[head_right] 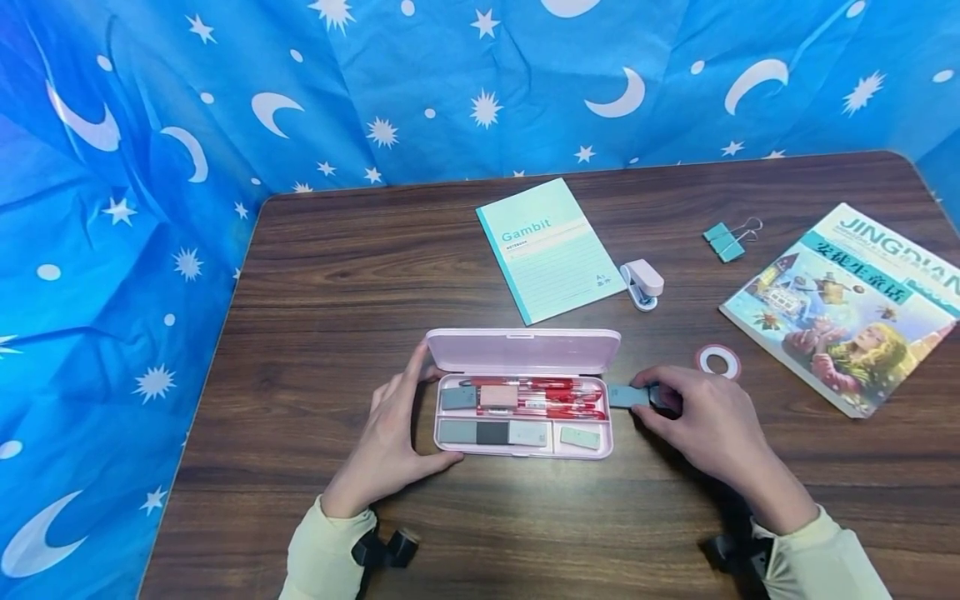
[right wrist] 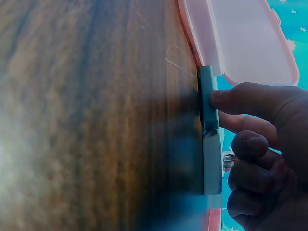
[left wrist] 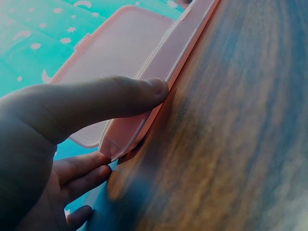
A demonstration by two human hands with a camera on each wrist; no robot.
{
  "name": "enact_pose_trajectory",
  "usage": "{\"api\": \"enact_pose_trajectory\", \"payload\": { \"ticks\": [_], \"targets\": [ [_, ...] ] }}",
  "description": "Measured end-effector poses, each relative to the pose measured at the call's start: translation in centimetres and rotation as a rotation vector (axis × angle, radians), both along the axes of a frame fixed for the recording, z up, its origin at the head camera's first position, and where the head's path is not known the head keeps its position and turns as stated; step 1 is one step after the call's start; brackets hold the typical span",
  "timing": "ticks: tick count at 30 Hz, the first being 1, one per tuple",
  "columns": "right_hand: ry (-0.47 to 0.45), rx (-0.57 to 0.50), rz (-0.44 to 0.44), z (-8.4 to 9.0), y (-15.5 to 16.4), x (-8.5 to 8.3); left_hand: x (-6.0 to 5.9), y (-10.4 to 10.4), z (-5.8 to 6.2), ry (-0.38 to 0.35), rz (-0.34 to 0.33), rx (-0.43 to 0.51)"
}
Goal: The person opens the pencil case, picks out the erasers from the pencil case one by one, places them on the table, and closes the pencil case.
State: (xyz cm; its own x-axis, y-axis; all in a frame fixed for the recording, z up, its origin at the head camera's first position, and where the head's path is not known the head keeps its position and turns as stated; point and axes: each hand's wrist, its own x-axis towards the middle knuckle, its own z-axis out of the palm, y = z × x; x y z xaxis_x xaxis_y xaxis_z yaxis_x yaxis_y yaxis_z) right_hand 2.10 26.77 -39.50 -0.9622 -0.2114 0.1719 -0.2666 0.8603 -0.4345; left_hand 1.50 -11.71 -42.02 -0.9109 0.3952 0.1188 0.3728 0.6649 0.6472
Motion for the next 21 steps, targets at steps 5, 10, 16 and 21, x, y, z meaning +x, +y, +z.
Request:
{"api": "enact_pose_trajectory", "payload": {
  "ticks": [5,10,16,21],
  "targets": [
    [0.038,0.007,-0.017,1.0,-0.6,0.3,0.0,-0.1,0.0,0.003,0.004,0.003],
    [0.159,-0.081,0.068,2.5,-4.1,0.4,0.0,-0.2,0.1,0.01,0.004,0.002],
    [0.12,-0.102,0.188,1.9,-10.1,-0.6,0.0,-0.3,0.1,0.008,0.009,0.005],
    [0.051,-0.058,0.167,1.1,-12.4,-1.4,0.0,-0.2,0.0,0.005,-0.003,0.012]
  ]
}}
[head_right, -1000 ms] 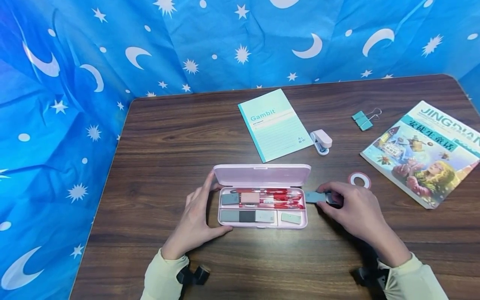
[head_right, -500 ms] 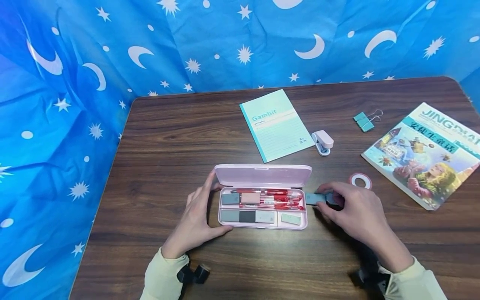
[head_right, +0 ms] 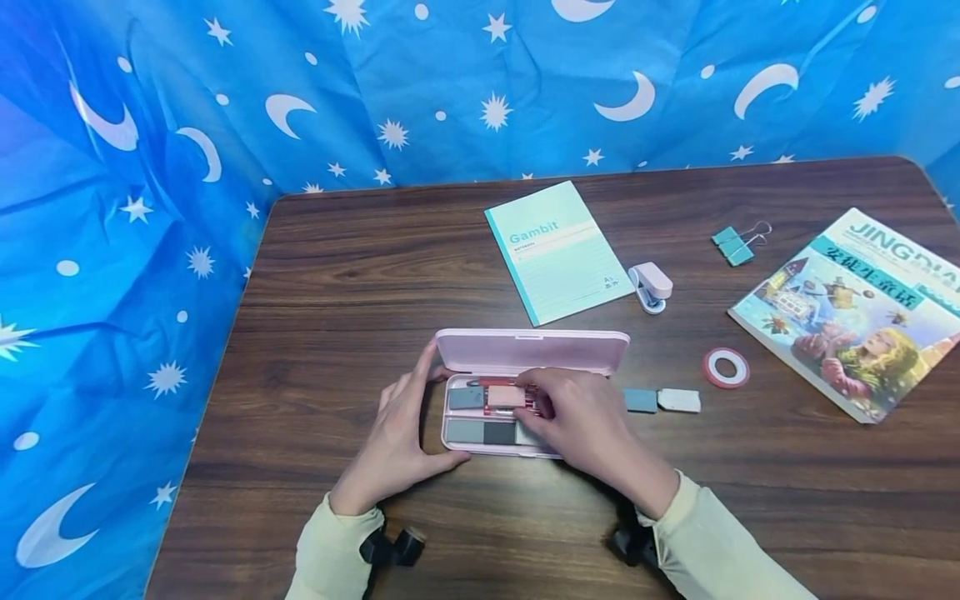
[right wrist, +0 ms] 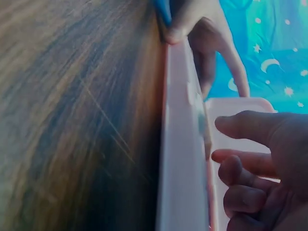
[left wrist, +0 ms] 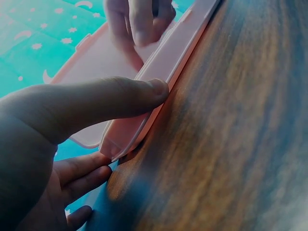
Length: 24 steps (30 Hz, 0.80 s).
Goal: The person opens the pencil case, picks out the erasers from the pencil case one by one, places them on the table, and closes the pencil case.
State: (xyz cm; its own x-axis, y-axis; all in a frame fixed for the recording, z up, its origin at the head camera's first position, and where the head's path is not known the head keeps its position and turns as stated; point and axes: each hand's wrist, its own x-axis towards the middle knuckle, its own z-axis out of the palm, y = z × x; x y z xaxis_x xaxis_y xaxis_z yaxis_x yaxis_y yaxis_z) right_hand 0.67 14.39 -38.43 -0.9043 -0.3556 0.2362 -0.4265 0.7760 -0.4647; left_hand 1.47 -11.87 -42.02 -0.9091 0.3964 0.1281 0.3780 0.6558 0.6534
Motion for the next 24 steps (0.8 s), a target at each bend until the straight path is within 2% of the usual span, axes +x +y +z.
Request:
{"api": "enact_pose_trajectory", "payload": {
  "ticks": [7,12,17,24],
  "targets": [
    [-0.033,0.034,-0.01,-0.3,-0.5,-0.3,-0.1,0.3,-0.1,-0.017,-0.006,0.002],
    [-0.023,-0.047,0.011,0.3,0.7,0.1,0.0,0.2,0.0,-0.004,0.003,0.002],
    [-0.016,-0.151,-0.021,1.2,4.9,1.9,0.2,0.3,-0.1,0.009,0.002,0.014],
    [-0.062,-0.172,-0.171,0.9,11.7,4.7,0.0,0.2,-0.3,0.015,-0.005,0.025]
  ]
}}
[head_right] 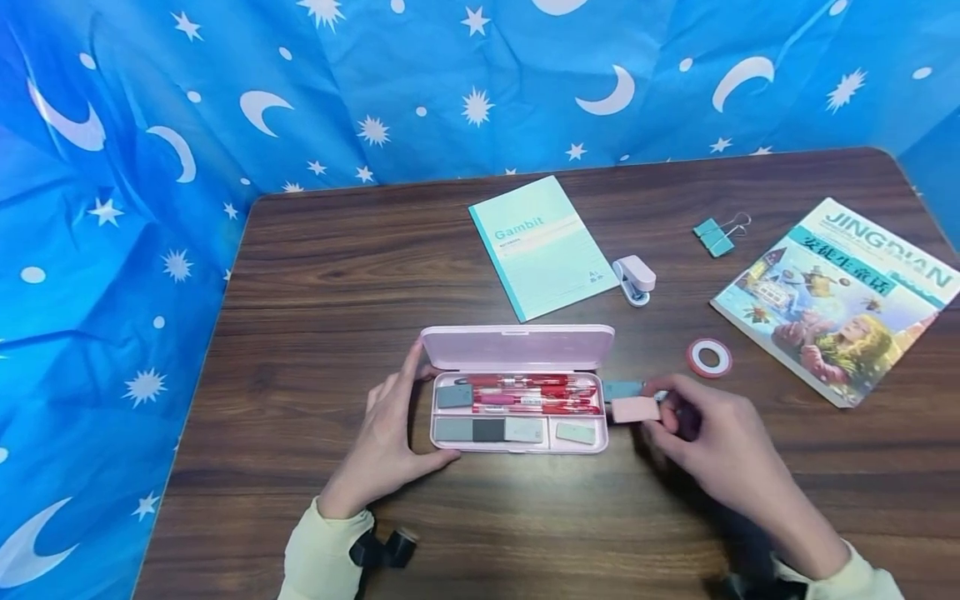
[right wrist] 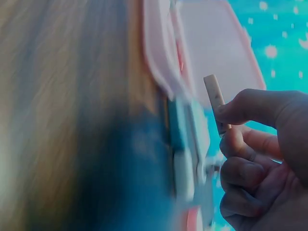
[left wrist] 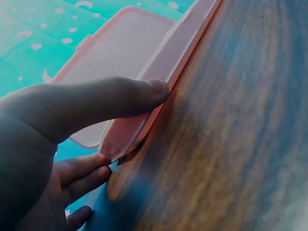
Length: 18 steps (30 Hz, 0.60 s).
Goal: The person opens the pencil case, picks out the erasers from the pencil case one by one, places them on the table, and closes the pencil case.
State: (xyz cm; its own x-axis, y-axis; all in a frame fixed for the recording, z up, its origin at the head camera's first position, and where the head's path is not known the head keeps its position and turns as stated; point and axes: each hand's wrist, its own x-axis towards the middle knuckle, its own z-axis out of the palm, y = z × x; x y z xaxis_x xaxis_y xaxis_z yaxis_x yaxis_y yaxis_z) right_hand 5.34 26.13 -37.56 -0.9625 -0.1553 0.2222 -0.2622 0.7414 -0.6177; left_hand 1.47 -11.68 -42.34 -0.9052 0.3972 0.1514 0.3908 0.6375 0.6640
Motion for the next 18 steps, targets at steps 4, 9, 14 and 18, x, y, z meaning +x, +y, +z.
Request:
{"api": "enact_pose_trajectory", "payload": {
  "ticks": [4,9,14,18],
  "targets": [
    [-0.002,0.012,-0.056,-0.9,2.4,1.1,0.0,-0.1,0.1,-0.014,0.004,-0.001],
    [-0.024,0.002,-0.086,-2.5,3.6,1.6,0.0,-0.3,0.1,-0.033,0.012,0.0],
    [-0.031,0.01,-0.094,-3.2,3.7,1.7,-0.1,-0.2,0.1,-0.028,0.004,0.003],
    [-0.024,0.05,-0.1,-3.2,3.7,1.6,-0.1,-0.1,0.1,-0.015,0.002,0.006]
  ]
}}
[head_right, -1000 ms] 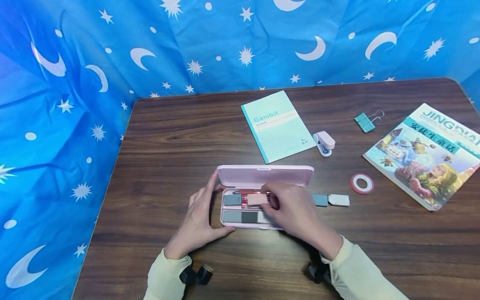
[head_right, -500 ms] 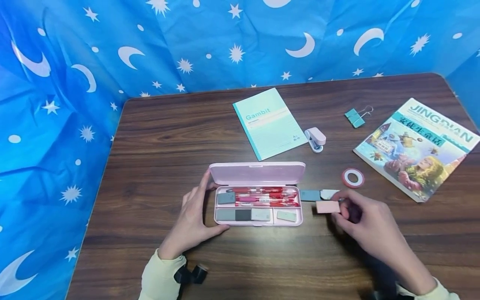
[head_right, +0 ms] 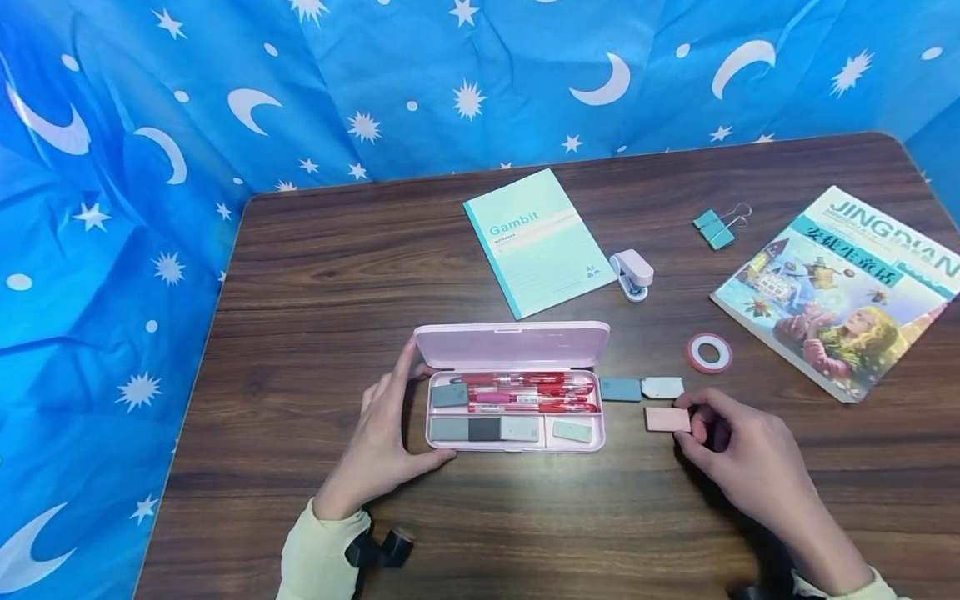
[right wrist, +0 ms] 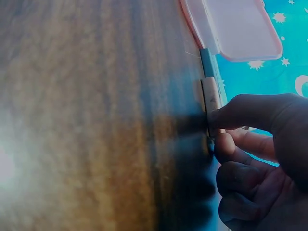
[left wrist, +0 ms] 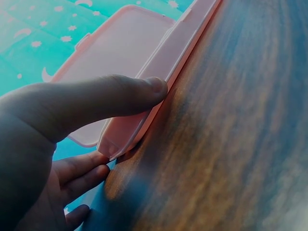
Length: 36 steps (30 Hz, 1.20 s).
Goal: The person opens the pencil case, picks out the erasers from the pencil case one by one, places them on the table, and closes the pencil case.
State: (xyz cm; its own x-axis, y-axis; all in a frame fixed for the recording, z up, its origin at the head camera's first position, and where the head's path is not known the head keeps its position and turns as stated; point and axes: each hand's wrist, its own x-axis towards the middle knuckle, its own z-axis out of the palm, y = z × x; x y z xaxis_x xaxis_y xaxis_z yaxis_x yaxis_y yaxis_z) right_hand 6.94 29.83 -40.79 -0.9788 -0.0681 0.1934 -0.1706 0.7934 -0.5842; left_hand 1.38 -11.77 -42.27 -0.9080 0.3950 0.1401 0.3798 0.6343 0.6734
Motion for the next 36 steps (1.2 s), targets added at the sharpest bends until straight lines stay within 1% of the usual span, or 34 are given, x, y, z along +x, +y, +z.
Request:
{"api": "enact_pose_trajectory", "payload": {
  "ticks": [4,7,8,11,14,18,21,24,27,31,36],
  "targets": [
    [-0.005,0.008,-0.021,0.7,-0.3,0.0,0.0,0.0,0.0,0.008,-0.001,-0.004],
    [0.013,-0.047,-0.022,1.6,-1.3,-0.2,-0.1,0.0,0.0,0.016,-0.005,-0.006],
    [0.029,-0.069,-0.009,1.9,-1.8,-0.3,0.0,0.0,0.1,0.018,-0.005,-0.008],
    [0.077,-0.112,0.065,2.7,-4.1,-1.0,0.0,-0.1,0.2,0.022,-0.006,-0.012],
    [0.113,-0.126,0.168,2.9,-7.2,-2.0,0.0,-0.2,0.3,0.015,-0.006,-0.012],
    [0.141,-0.104,0.289,2.5,-11.7,-3.6,0.0,-0.2,0.3,0.004,-0.009,-0.006],
    [0.135,-0.061,0.338,2.3,-14.6,-4.5,0.0,0.0,0.2,-0.004,-0.009,-0.008],
    [0.095,-0.02,0.346,2.1,-16.6,-5.3,-0.1,0.2,0.2,-0.016,-0.012,-0.014],
    [0.05,0.018,0.325,2.0,-18.0,-5.8,-0.1,0.4,0.1,-0.016,-0.021,-0.022],
    [0.034,0.069,0.296,1.6,-19.3,-6.5,-0.1,0.3,0.1,0.001,-0.019,-0.033],
    [0.029,0.084,0.299,1.3,-20.3,-7.0,0.1,0.0,0.4,0.019,-0.009,-0.033]
  ]
}}
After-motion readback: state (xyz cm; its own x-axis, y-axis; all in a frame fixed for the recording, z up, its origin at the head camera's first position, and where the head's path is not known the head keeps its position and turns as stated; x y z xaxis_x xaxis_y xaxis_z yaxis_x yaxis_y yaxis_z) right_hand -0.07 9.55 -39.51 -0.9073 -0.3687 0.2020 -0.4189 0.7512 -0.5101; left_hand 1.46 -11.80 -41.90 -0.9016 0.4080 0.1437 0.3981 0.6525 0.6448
